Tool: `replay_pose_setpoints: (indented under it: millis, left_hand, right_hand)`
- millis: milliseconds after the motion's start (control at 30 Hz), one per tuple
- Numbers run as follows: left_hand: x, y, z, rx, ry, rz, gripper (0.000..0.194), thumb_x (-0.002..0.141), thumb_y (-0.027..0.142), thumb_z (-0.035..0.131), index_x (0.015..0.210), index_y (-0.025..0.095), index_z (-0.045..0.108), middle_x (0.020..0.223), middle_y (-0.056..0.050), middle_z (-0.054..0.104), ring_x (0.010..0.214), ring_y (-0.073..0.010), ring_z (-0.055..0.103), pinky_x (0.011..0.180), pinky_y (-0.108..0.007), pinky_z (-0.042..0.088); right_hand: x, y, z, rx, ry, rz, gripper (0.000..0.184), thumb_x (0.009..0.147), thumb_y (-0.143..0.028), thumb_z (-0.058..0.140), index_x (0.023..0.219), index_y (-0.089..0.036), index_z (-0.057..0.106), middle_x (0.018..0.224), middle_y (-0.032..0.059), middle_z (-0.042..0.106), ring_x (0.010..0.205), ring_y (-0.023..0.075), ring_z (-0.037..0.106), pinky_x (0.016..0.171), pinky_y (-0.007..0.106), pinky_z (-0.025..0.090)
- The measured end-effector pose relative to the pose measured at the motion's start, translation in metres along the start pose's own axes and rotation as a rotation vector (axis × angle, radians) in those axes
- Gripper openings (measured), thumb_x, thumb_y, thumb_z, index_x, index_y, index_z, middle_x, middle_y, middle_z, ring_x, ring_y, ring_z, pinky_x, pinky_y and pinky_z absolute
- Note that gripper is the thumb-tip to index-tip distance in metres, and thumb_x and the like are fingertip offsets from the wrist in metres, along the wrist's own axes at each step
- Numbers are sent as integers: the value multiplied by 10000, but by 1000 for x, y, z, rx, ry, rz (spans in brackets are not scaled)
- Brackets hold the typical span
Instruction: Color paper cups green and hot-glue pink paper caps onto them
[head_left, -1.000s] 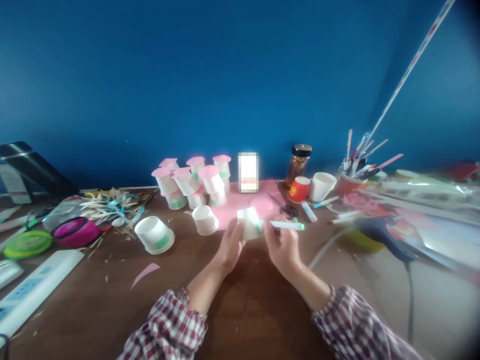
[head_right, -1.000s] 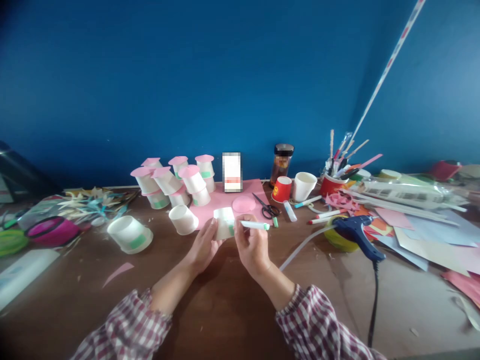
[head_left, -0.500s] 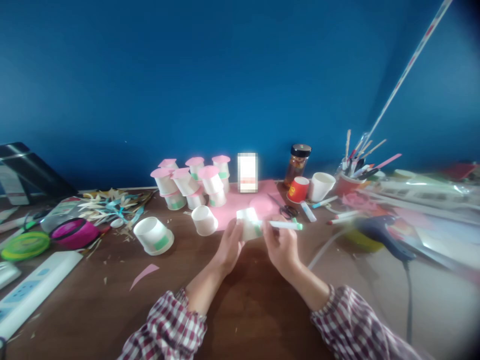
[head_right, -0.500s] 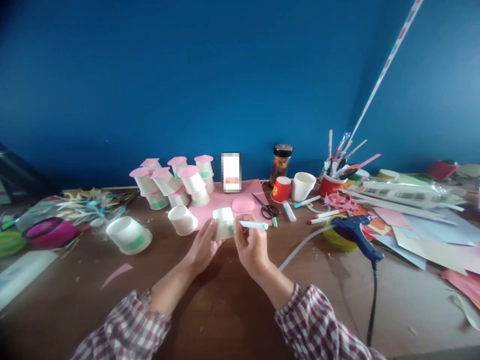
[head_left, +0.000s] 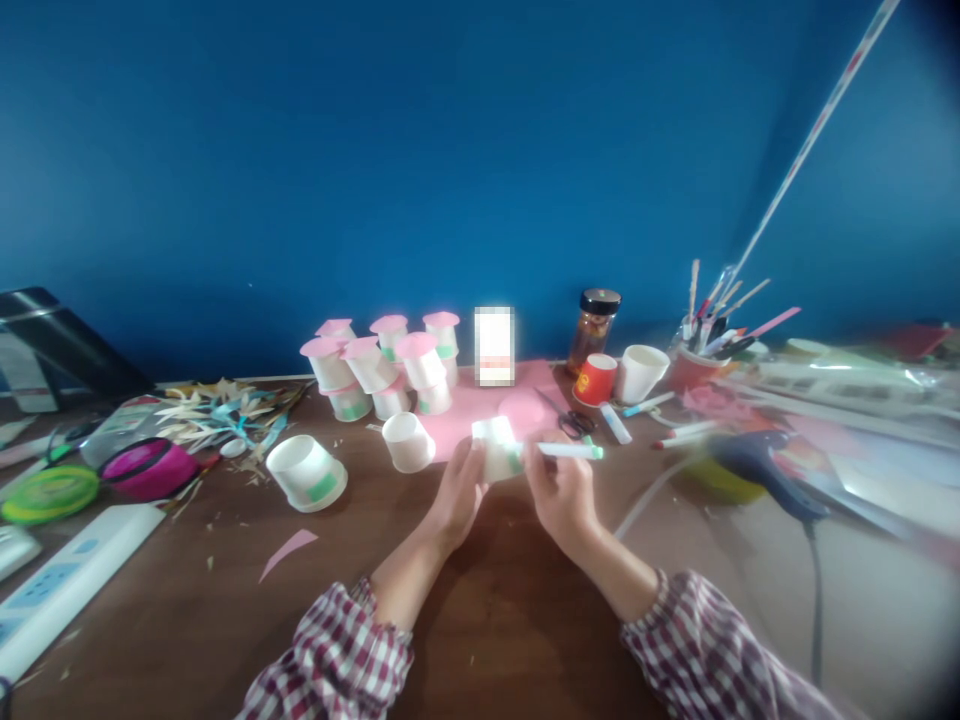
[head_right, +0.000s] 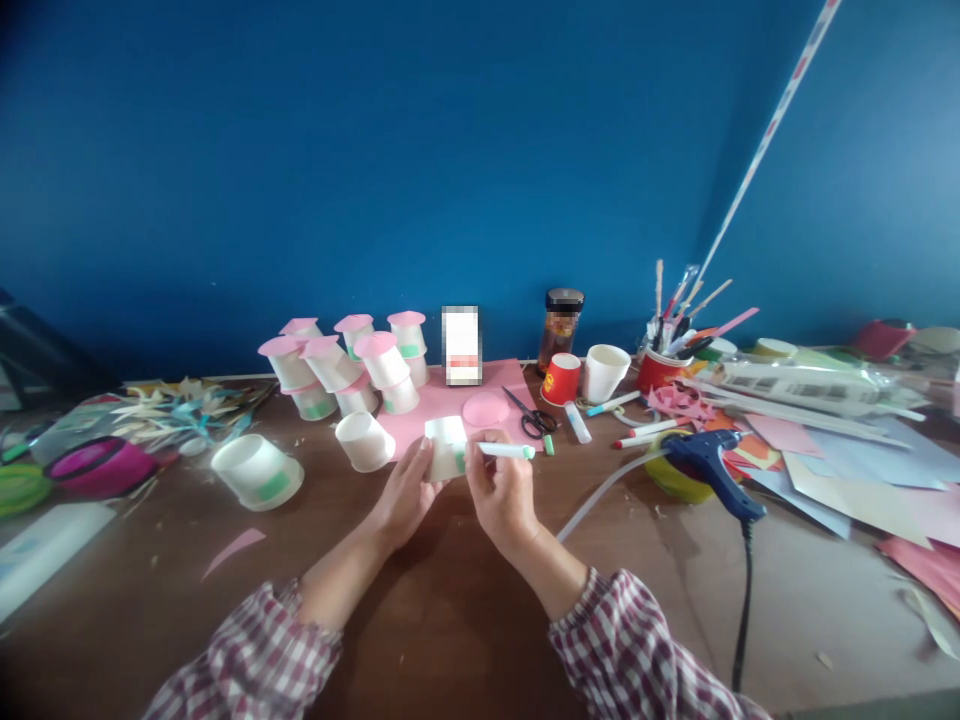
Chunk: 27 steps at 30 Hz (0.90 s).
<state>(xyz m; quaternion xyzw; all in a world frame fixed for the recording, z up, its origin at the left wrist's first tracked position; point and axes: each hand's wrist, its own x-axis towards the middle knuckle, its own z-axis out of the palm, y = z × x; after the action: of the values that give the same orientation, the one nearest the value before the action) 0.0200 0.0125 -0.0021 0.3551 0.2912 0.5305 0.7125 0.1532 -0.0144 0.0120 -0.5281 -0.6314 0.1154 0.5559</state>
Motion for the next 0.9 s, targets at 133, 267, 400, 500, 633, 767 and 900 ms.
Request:
replay_pose_setpoints:
  millis: [133,267,400,500,633,767,900]
  left_hand:
    - [0,-1,-1,32,-12,9,223,822,394,549,944,216,607,975,-62,649,1007,-193,569,864,-286,431]
    - [0,-1,-1,63,-26,16,237,835,400,528,963,215,602,962,-58,647,1012,-192,564,877,-298,424]
    - [0,-1,-1,59,-33,22,249,832,400,534,982,211,598,976,-67,641,1022,-199,558,886,-312,422]
    - [1,-3,-2,42,0,1,232,817,390,560,975,225,602,1016,-71,636,1024,-195,559,867,-294,427]
    - [3,-5,-4,85,36,2,244,806,386,577,993,229,597,1058,-72,627,1025,-201,556,830,-288,434]
    - [5,-5,-2,186,0,39,298,795,409,587,1015,208,583,1033,-66,637,946,-197,581,812,-309,438]
    - [5,-4,-3,254,-10,91,369,769,422,615,1037,172,573,941,-62,647,854,-185,590,794,-324,444]
  right_hand:
    - [0,0,0,3,-9,11,183,891,-288,461,793,-184,576,686,22,623,584,137,596,566,234,464]
    - [-1,0,0,30,14,4,164,888,-266,468,794,-185,575,701,22,623,598,134,593,582,234,468]
    - [-1,-1,0,41,29,1,145,885,-253,476,807,-187,578,708,19,618,617,134,587,589,234,471]
    - [-1,-1,0,59,20,3,132,889,-254,473,843,-187,578,722,19,626,620,131,589,589,231,477]
    - [-2,-2,0,62,21,0,133,890,-255,473,852,-186,581,733,21,634,629,131,600,599,231,485]
    - [-2,-1,1,41,25,-14,147,888,-268,474,857,-177,585,752,34,647,643,140,610,607,241,494]
    - [-1,0,1,22,21,-13,172,890,-279,465,855,-166,591,733,32,644,615,133,602,583,231,489]
